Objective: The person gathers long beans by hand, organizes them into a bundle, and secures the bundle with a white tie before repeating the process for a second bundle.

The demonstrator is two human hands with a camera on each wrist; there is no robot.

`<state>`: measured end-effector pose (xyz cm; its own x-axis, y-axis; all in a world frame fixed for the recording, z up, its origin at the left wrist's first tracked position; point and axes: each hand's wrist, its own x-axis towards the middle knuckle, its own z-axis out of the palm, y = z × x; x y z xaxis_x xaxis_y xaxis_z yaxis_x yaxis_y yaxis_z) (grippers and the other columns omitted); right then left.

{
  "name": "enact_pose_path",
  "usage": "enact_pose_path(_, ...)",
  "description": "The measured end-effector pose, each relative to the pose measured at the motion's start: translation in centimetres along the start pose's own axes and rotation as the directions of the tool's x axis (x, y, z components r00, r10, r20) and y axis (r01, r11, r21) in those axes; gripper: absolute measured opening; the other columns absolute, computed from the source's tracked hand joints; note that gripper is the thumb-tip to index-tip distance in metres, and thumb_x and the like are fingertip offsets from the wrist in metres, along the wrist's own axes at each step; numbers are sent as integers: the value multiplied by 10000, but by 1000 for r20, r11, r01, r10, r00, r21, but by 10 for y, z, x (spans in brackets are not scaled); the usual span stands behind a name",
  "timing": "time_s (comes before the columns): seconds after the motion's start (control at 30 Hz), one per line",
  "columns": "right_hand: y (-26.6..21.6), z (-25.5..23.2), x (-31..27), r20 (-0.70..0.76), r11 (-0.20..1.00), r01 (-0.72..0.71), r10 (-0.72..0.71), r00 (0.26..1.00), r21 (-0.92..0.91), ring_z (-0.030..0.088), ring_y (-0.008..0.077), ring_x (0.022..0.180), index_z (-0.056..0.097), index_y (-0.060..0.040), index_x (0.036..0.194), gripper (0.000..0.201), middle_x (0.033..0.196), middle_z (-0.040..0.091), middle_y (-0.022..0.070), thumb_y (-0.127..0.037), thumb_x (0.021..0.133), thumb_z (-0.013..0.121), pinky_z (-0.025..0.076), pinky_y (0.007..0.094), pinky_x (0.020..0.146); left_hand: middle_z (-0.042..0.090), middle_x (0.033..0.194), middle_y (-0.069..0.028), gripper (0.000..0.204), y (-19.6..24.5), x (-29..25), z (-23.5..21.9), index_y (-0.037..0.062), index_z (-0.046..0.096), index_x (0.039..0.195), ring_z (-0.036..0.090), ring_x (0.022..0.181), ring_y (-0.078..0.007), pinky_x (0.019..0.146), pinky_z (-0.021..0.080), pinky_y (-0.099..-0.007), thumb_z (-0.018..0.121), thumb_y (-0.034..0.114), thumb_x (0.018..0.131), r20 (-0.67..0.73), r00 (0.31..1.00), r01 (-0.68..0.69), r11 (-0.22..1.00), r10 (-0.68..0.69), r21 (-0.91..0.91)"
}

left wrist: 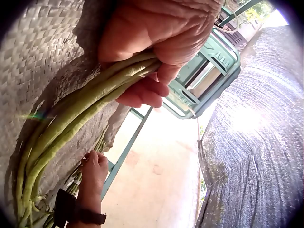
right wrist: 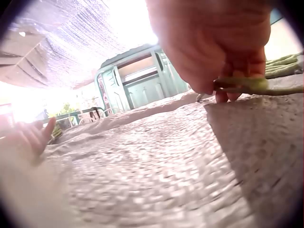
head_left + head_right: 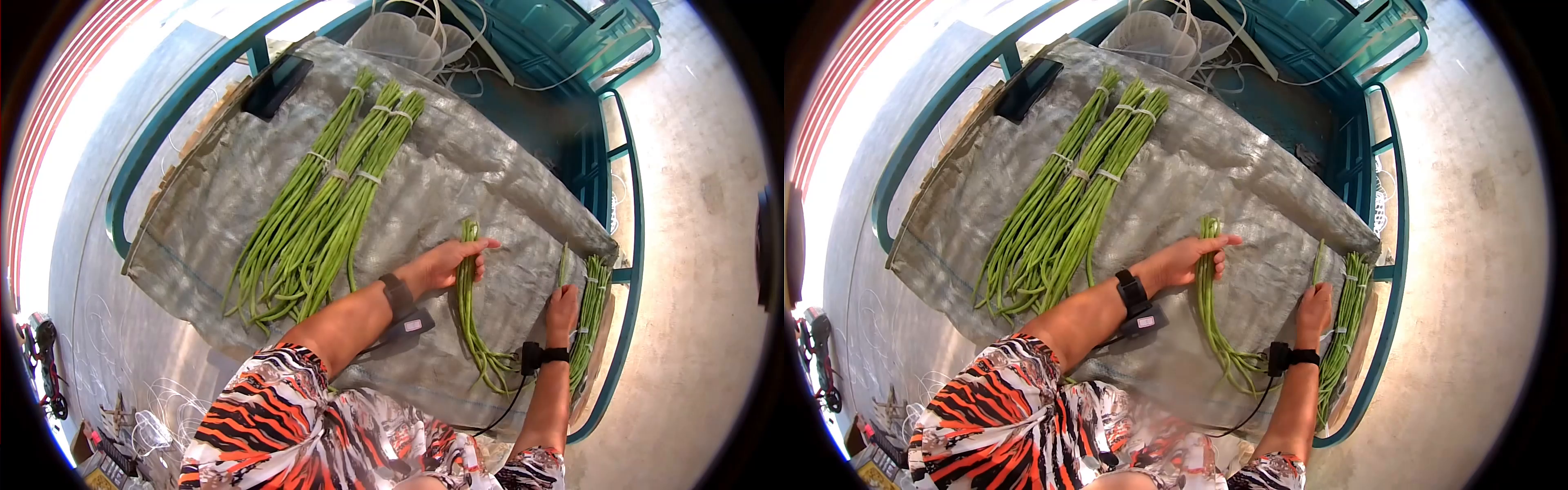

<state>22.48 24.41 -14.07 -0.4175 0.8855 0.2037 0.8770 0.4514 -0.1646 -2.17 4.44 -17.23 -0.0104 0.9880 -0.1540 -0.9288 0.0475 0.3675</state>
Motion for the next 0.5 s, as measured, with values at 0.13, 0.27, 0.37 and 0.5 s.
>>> enact_pose_path(0.13,-23,10,-2,442,610,-394,78,894,688,550,168,634,515,-54,946,169,787,577,50,-210,926,577,469,309,578,617,977,-59,407,2,-4,3,37,452,1318,612,883,-156,777,522,-306,464,295,1004,-25,1000,2,999,-1,49)
enact_pose_path(0.27,-95,-16,-46,455,279,-419,-76,887,864,534,73,635,523,-54,984,138,785,576,20,-182,945,556,445,220,559,565,1233,-144,437,-1,-1,4,29,422,1345,587,1113,-234,900,516,-330,443,306,1008,-1,1000,-12,999,13,48)
enact_pose_path(0.37,-128,-24,-76,434,279,-387,-134,891,879,530,70,620,529,-50,1001,119,779,584,22,-159,955,535,436,216,548,541,1253,-166,434,-5,4,-3,29,403,1345,597,1086,-250,902,522,-355,481,271,993,18,1000,-16,999,17,-35)
enact_pose_path(0.5,-141,-19,-106,483,445,-366,-182,857,817,526,67,604,530,-46,1009,114,791,595,20,-143,950,540,429,211,542,497,1322,-166,458,-3,0,0,38,379,1385,544,1174,-258,994,459,-371,444,290,1007,20,999,-47,999,47,6)
